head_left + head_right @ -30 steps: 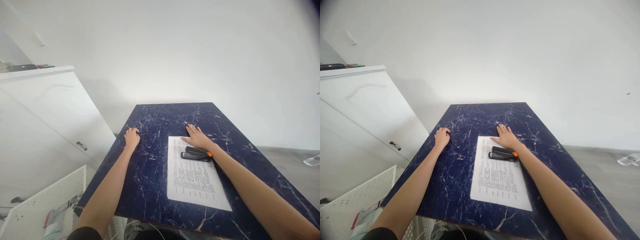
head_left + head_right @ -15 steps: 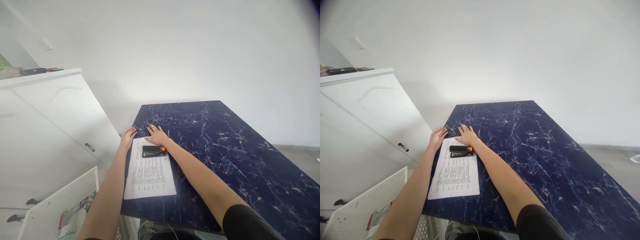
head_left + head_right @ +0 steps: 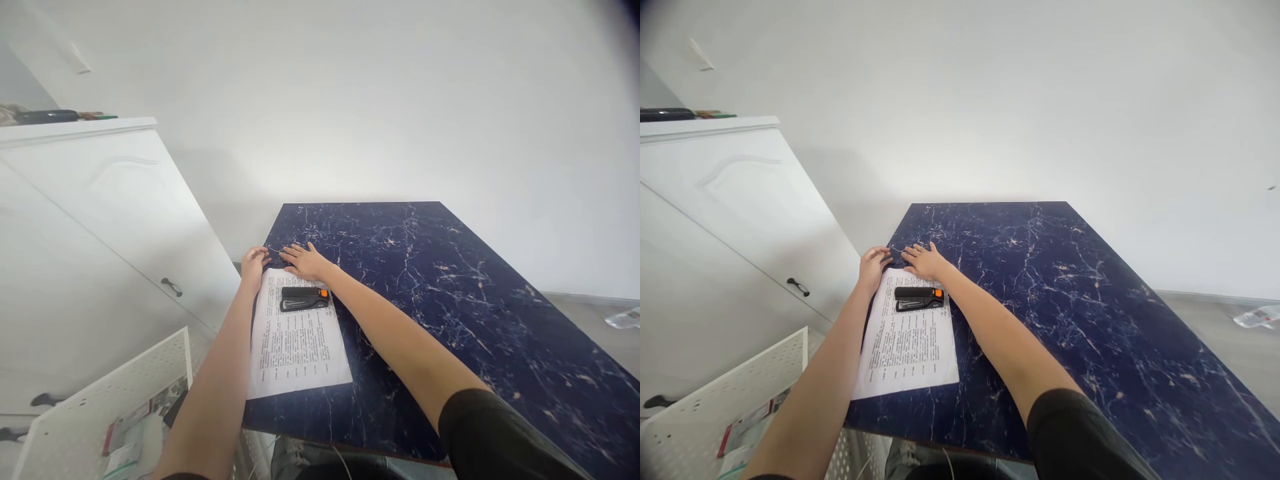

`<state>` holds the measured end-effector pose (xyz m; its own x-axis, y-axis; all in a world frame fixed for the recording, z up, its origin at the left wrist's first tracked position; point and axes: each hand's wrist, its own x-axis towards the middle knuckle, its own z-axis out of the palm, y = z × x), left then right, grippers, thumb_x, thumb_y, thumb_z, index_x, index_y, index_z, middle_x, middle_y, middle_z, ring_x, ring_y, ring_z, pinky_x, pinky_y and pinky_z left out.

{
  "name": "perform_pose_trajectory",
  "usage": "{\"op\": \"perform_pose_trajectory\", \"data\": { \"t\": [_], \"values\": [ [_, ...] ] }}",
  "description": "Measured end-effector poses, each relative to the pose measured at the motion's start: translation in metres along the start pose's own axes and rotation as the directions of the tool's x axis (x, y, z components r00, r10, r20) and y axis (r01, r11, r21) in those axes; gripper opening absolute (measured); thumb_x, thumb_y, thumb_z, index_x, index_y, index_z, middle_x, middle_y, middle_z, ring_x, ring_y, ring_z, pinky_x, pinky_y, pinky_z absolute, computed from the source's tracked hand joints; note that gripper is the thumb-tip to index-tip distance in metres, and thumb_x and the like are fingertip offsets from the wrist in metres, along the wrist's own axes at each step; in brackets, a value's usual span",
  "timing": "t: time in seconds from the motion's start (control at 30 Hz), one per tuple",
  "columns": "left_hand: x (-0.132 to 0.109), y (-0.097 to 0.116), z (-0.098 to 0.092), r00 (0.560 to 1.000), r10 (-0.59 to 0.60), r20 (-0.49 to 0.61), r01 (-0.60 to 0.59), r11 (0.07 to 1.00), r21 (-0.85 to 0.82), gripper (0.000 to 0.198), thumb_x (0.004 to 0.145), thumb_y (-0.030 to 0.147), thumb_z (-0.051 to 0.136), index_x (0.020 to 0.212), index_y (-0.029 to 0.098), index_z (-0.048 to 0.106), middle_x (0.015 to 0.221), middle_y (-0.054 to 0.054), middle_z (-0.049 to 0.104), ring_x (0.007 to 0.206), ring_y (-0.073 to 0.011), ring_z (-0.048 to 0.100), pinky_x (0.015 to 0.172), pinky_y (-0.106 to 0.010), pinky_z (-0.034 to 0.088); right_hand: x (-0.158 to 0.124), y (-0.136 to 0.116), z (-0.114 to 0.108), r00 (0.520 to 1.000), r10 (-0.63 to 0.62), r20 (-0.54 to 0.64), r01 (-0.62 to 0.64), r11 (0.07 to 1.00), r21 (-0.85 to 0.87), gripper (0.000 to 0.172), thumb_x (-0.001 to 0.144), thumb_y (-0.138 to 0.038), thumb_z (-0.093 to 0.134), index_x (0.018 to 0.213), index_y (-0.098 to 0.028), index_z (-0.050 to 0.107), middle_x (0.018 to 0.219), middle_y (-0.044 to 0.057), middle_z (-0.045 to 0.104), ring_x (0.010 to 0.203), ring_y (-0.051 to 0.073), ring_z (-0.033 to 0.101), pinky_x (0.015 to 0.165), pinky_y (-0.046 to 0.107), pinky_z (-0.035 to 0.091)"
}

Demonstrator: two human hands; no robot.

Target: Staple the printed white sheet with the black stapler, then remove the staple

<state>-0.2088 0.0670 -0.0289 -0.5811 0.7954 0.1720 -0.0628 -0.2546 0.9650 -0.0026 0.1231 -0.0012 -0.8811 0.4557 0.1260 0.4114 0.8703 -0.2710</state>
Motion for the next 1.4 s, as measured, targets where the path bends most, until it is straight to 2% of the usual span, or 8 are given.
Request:
{"op": "perform_pose_trajectory", "data": {
  "t": [0.13,0.3,0.53,0.77,0.97,1.13,1.23,1.4],
  "values": [
    [-0.001,0.002,0.002,0.999,-0.024,-0.021,0.023,0.999,-0.045,0.004,0.072,0.017,0.067,0.076,0.017,0.067,0.091,-0.006,0.065,0.084,-0.0170,0.065,0.076,-0.031,0.057,-0.032,-0.007,-0.006,0.992,-0.075,-0.106,0.113,0.900,0.422,0.063,0.108,-0.056,0.028,0.148,-0.018,0.058,0.159,0.011,0.050,0.148,0.029,0.045,0.125,0.048,0.027],
    [-0.001,0.002,0.002,0.997,-0.053,-0.049,0.049,0.995,-0.086,0.010,0.065,0.011,0.066,0.073,0.017,0.066,0.086,-0.004,0.064,0.078,-0.0147,0.062,0.071,-0.028,0.054,-0.064,-0.016,-0.015,0.981,-0.185,0.062,0.072,0.638,0.766,0.071,0.100,-0.077,0.034,0.127,-0.027,0.076,0.139,0.003,0.069,0.132,0.026,0.062,0.118,0.040,0.040],
    [0.001,0.007,-0.003,0.993,-0.104,-0.058,0.096,0.987,-0.129,0.017,0.063,0.006,0.065,0.076,0.017,0.065,0.085,-0.003,0.064,0.071,-0.0114,0.061,0.069,-0.026,0.052,-0.076,-0.001,-0.013,0.984,-0.120,0.136,-0.025,0.654,0.756,0.083,0.093,-0.088,0.031,0.113,-0.025,0.082,0.133,0.003,0.072,0.136,0.026,0.059,0.124,0.040,0.033],
    [0.000,0.009,-0.005,0.992,-0.117,-0.050,0.109,0.984,-0.140,0.018,0.063,0.004,0.065,0.077,0.016,0.064,0.084,-0.003,0.063,0.070,-0.0112,0.061,0.069,-0.026,0.050,-0.131,0.014,-0.032,0.985,-0.087,0.146,-0.046,0.693,0.719,0.080,0.093,-0.087,0.031,0.101,-0.028,0.084,0.135,-0.003,0.071,0.143,0.025,0.052,0.124,0.040,0.033],
    [0.000,0.010,-0.002,0.994,-0.100,-0.043,0.093,0.987,-0.127,0.017,0.063,0.006,0.066,0.076,0.017,0.063,0.083,-0.002,0.063,0.069,-0.0111,0.060,0.067,-0.025,0.049,-0.161,0.006,-0.046,0.996,0.073,-0.041,-0.019,0.672,0.740,0.077,0.099,-0.079,0.030,0.116,-0.024,0.081,0.133,0.005,0.072,0.134,0.029,0.060,0.121,0.047,0.035],
    [-0.001,0.011,0.001,0.994,-0.096,-0.046,0.091,0.991,-0.102,0.019,0.059,0.005,0.063,0.075,0.016,0.065,0.078,-0.002,0.061,0.068,-0.0112,0.060,0.066,-0.024,0.050,-0.172,-0.032,-0.038,0.989,0.108,-0.101,-0.045,0.868,0.495,0.053,0.091,-0.052,0.069,0.134,-0.021,0.069,0.118,0.011,0.076,0.102,0.029,0.072,0.091,0.043,0.054],
    [-0.003,0.012,0.002,0.995,-0.081,-0.052,0.077,0.994,-0.077,0.017,0.060,0.007,0.063,0.074,0.017,0.064,0.078,-0.002,0.061,0.067,-0.0114,0.059,0.066,-0.024,0.050,-0.177,-0.044,-0.032,0.989,0.128,-0.080,-0.091,0.929,0.359,0.037,0.092,-0.036,0.067,0.123,-0.017,0.070,0.093,0.009,0.076,0.074,0.023,0.068,0.067,0.034,0.050],
    [-0.010,0.016,0.009,0.998,-0.025,-0.058,0.025,1.000,-0.013,0.016,0.061,0.009,0.061,0.074,0.017,0.065,0.081,-0.002,0.063,0.066,-0.0114,0.060,0.062,-0.023,0.046,-0.204,-0.029,-0.044,0.991,0.099,-0.085,-0.065,0.940,0.335,0.021,0.089,-0.029,0.067,0.106,-0.019,0.070,0.081,0.004,0.070,0.066,0.018,0.061,0.061,0.030,0.043]
  ]
}}
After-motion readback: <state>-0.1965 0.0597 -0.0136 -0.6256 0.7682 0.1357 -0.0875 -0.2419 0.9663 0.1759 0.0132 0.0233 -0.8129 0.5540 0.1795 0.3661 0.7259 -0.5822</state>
